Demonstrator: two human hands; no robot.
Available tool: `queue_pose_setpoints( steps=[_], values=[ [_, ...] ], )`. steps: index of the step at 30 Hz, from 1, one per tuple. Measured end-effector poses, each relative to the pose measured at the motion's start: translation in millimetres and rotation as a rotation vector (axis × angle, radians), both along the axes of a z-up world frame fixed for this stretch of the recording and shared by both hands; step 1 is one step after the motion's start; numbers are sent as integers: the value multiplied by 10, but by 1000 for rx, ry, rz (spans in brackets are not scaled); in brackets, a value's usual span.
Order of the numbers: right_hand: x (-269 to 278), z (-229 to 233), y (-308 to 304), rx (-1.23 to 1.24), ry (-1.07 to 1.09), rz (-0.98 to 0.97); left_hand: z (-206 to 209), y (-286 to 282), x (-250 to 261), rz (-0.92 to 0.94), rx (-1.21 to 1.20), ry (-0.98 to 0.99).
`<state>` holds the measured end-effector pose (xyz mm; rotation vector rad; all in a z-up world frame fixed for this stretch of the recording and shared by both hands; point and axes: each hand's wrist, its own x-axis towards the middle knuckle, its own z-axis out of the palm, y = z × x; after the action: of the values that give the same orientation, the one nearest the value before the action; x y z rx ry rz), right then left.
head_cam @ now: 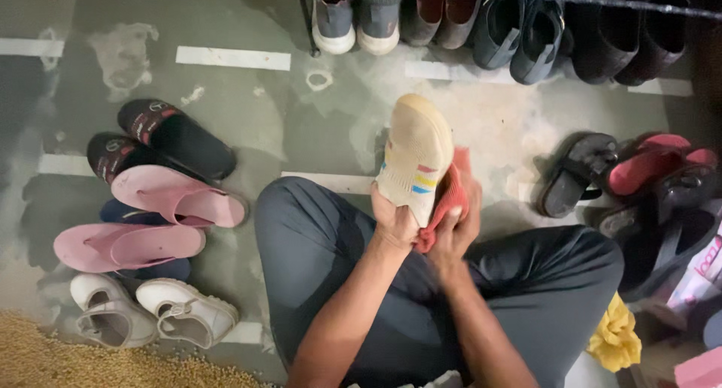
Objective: The person sits on the floor and wipes several pairs of shoes and slippers with a red cloth. They handle each item one at a time, wiping the upper and sole surfaces, then place the cleaned items onto a nearby shoe rack.
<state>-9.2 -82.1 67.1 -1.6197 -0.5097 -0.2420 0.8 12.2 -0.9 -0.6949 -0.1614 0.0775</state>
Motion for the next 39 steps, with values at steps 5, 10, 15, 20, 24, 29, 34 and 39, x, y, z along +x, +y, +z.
queue_pose_setpoints(
  steps=[5,10,15,20,24,29,34,39],
  values=[
    [576,432,58,-22,-40,-53,377,-38,-54,6,240,-200],
    [786,446,-41,-370,-427,-131,349,-55,-5,10,302,80],
    [374,-159,-120,-686,-410,193,124,77,-49,38,564,222],
    [609,336,-126,-623,-523,125,-118,-190,11,-45,445,0],
    [844,718,-44,-552,-439,-99,-33,-247,81,-111,523,173],
    [487,505,40,-555,-456,158,301,-5,23,123,705,-147],
    [587,379,22,-441,-580,122,230,-64,21,-3,749,187],
    [828,543,-62,-531,-608,-179,-101,-217,117,-127,576,243]
  ],
)
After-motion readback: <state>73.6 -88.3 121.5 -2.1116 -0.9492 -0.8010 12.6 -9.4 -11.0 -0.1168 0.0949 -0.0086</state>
